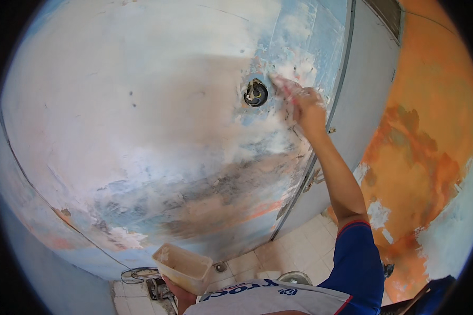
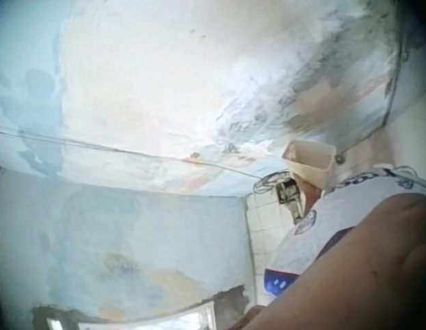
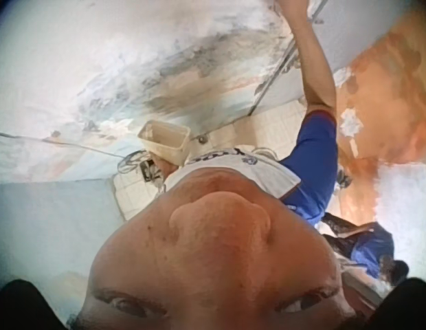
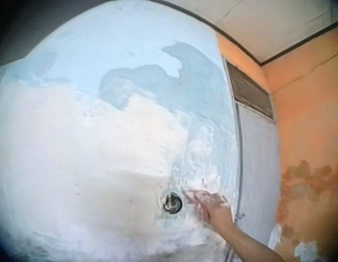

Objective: The person applies putty to a wall and ceiling. They use a putty knife to scoop the material from a container and spread it across the surface with repeated strokes.

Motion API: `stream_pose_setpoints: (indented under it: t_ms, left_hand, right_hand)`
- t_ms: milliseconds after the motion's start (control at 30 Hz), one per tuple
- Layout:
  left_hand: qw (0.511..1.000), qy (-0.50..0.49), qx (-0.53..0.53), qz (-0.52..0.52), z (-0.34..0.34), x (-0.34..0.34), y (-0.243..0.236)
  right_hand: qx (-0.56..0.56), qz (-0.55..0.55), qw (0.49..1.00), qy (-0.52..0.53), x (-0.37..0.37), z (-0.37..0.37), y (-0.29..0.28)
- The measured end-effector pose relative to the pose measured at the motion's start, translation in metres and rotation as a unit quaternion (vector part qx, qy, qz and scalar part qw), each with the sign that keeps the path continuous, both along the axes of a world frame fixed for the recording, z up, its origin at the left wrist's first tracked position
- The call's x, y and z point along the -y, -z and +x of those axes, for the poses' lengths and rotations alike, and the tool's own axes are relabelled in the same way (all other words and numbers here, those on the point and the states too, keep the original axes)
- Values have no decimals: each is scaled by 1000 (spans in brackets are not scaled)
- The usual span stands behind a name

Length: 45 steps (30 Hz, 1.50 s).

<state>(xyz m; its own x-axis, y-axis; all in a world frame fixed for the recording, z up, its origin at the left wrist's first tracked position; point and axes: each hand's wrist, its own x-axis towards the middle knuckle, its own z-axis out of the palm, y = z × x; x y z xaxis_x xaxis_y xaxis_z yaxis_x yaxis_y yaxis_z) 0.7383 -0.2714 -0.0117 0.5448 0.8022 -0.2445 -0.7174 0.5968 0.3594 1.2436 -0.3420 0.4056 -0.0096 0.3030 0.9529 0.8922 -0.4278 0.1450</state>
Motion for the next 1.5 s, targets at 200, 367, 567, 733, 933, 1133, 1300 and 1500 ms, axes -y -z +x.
stream_pose_setpoints:
  t_ms: [200,367,567,733,933,1133,1300,1500]
  left_hand:
    - [999,-23,29,10,-5,12,7]
    - [996,3,-34,87,1,6,-2]
    - [1000,7,11,-3,-12,-2,44]
    - [999,25,28,-3,1,1,48]
    - [999,-27,28,27,5,12,20]
    - [1000,-8,-10,5,-12,12,24]
    - [1000,-12,-2,8,-2,12,23]
    - [999,-21,30,36,8,8,33]
  right_hand:
    - [83,126,989,9,-13,-21,-168]
    - [115,-59,986,106,-58,-21,-105]
    - [-27,-110,992,-53,-15,-53,-47]
    - [141,50,988,39,-15,-50,-153]
    - [113,-130,983,60,-35,-38,-13]
    - [-32,-1,999,-42,-2,-65,-80]
    - [172,159,972,-24,-35,-20,-224]
    - [142,11,986,84,-76,29,-165]
